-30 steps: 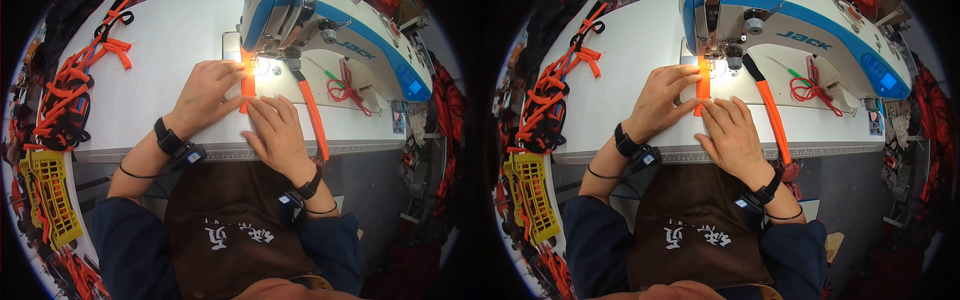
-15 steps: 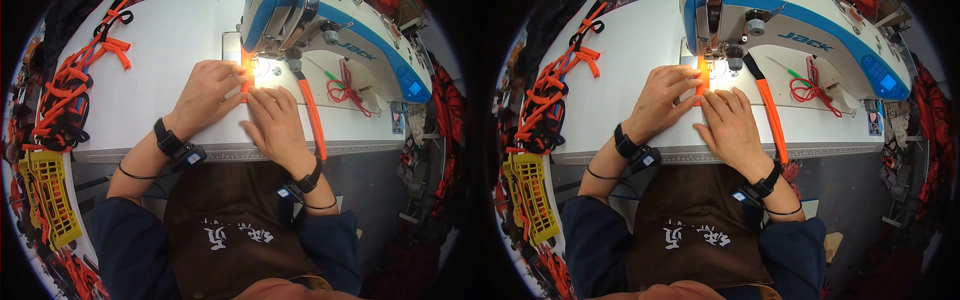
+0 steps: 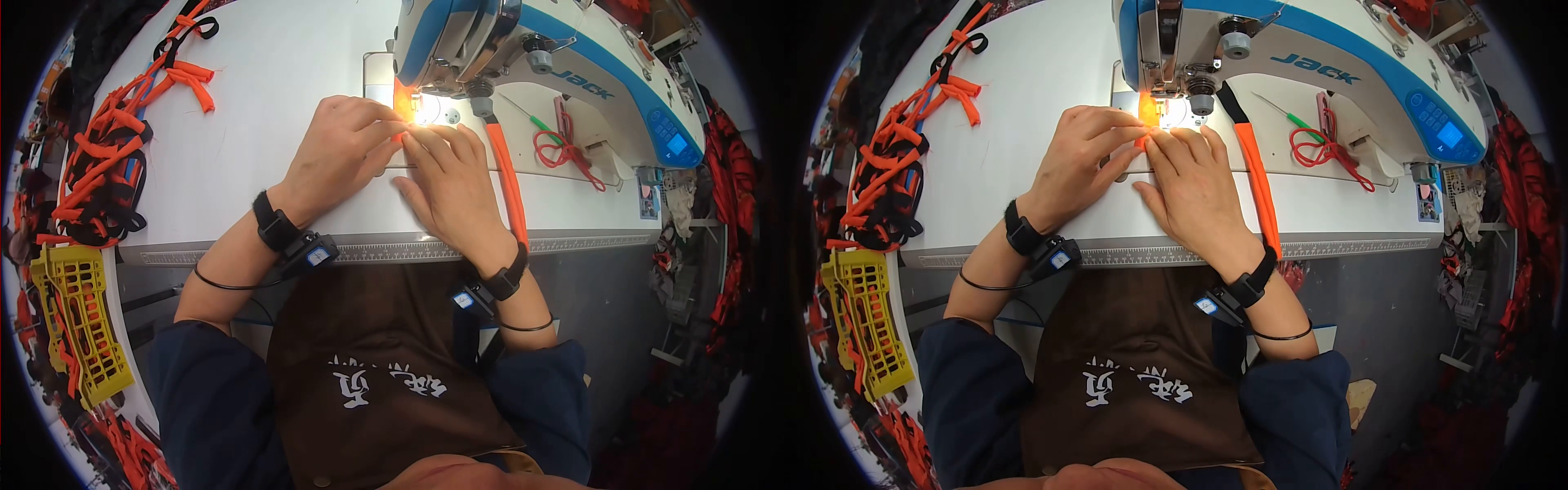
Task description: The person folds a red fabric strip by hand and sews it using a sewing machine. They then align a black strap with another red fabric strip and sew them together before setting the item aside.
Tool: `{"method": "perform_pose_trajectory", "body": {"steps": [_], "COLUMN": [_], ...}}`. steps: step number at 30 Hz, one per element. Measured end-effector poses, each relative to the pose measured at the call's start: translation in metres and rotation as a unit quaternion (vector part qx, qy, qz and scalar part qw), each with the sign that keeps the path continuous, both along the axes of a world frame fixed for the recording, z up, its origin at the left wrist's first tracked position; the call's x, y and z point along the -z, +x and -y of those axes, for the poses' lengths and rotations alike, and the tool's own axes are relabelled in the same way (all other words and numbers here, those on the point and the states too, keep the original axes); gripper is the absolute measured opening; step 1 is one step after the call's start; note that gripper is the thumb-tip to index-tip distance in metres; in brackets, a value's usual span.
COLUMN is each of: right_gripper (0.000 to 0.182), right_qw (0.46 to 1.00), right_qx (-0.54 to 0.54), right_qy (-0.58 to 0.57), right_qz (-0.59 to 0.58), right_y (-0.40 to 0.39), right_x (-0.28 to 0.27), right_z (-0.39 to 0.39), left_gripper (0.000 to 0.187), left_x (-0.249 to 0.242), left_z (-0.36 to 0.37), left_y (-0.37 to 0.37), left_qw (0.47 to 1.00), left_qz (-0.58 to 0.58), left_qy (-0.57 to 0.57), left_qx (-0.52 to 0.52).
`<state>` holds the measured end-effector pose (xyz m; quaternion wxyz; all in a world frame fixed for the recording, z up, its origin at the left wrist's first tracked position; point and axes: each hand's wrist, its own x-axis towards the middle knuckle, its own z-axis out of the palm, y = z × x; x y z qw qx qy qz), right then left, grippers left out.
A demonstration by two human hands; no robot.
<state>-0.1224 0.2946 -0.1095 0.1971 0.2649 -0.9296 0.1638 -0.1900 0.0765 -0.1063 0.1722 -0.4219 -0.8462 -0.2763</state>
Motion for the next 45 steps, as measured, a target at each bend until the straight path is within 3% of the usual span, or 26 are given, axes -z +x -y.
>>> {"method": "perform_pose_trajectory", "body": {"steps": [14, 26, 34, 45], "right_gripper": [0.060, 0.036, 0.034, 0.033], "right_qw": [1.000, 0.995, 0.997, 0.989], "right_qx": [0.015, 0.008, 0.021, 0.047], "right_qy": [-0.021, -0.098, -0.078, -0.138], "right_qz": [-0.014, -0.004, -0.020, -0.041], "right_y": [-0.009, -0.010, -0.008, -0.010], "right_x": [0.004, 0.012, 0.010, 0.013], "right_z": [0.000, -0.006, -0.002, -0.005], "left_gripper": [0.031, 0.033, 0.034, 0.040], "left_x": [0.001, 0.005, 0.005, 0.005], "left_z": [0.000, -0.001, -0.003, -0.005], "left_y": [0.000, 0.001, 0.004, 0.000], "left_qw": [0.999, 0.997, 0.995, 0.998], "left_qz": [-0.017, -0.048, -0.052, -0.019], "left_qy": [-0.040, -0.061, -0.080, -0.064], "left_qx": [-0.020, -0.010, -0.011, 0.003]}}
